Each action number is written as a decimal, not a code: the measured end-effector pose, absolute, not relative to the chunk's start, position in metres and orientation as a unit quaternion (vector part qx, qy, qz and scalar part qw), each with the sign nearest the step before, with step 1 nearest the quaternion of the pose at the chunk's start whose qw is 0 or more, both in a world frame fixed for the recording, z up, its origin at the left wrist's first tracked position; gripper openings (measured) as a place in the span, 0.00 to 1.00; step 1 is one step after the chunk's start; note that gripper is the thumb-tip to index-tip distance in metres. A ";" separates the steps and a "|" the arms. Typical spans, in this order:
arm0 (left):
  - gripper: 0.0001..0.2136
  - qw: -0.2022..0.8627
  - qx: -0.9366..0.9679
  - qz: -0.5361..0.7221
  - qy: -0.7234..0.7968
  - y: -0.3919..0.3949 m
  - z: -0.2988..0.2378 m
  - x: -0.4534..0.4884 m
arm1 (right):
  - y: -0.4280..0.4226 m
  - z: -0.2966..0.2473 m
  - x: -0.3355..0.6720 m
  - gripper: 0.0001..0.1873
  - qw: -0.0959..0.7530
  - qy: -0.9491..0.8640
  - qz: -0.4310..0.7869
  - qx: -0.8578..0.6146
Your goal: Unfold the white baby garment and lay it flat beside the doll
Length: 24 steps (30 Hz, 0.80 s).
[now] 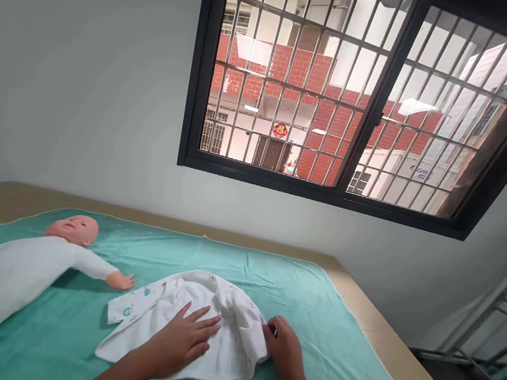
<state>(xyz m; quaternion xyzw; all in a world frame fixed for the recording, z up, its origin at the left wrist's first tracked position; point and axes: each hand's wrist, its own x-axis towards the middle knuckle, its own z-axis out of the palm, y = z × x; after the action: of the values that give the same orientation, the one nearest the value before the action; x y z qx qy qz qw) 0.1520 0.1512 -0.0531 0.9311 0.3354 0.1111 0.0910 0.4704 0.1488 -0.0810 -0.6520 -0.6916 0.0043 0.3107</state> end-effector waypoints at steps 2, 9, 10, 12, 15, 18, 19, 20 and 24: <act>0.22 0.089 0.931 0.119 0.332 0.152 -0.054 0.152 | 0.149 -0.075 0.480 0.13 0.321 -0.687 -0.072 -0.648; 0.21 0.092 0.938 0.140 0.303 0.152 -0.055 0.152 | 0.143 -0.067 0.467 0.13 0.350 -0.683 -0.191 -0.612; 0.21 0.094 0.938 0.138 0.303 0.152 -0.056 0.151 | 0.141 -0.067 0.460 0.12 0.345 -0.699 -0.162 -0.606; 0.21 0.095 0.937 0.135 0.308 0.152 -0.057 0.151 | 0.139 -0.068 0.446 0.12 0.328 -0.720 -0.113 -0.601; 0.22 0.094 0.932 0.130 0.325 0.153 -0.061 0.151 | 0.137 -0.067 0.435 0.11 0.316 -0.709 -0.112 -0.621; 0.22 0.101 0.914 0.124 0.374 0.155 -0.065 0.153 | 0.138 -0.069 0.435 0.14 0.305 -0.677 -0.126 -0.658; 0.21 0.110 0.906 0.120 0.391 0.157 -0.066 0.154 | 0.139 -0.070 0.436 0.13 0.300 -0.669 -0.122 -0.669; 0.20 0.119 0.898 0.116 0.407 0.158 -0.066 0.157 | 0.140 -0.071 0.437 0.12 0.295 -0.665 -0.116 -0.676; 0.19 0.122 0.874 0.124 0.454 0.167 -0.061 0.176 | 0.144 -0.074 0.437 0.15 0.310 -0.693 -0.094 -0.644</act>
<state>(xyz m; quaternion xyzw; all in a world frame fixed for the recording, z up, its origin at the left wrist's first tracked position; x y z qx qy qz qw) 0.1759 0.1667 -0.0611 0.8741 0.4535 0.1240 0.1220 0.4375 0.1438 -0.0740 -0.6436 -0.6932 -0.0945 0.3104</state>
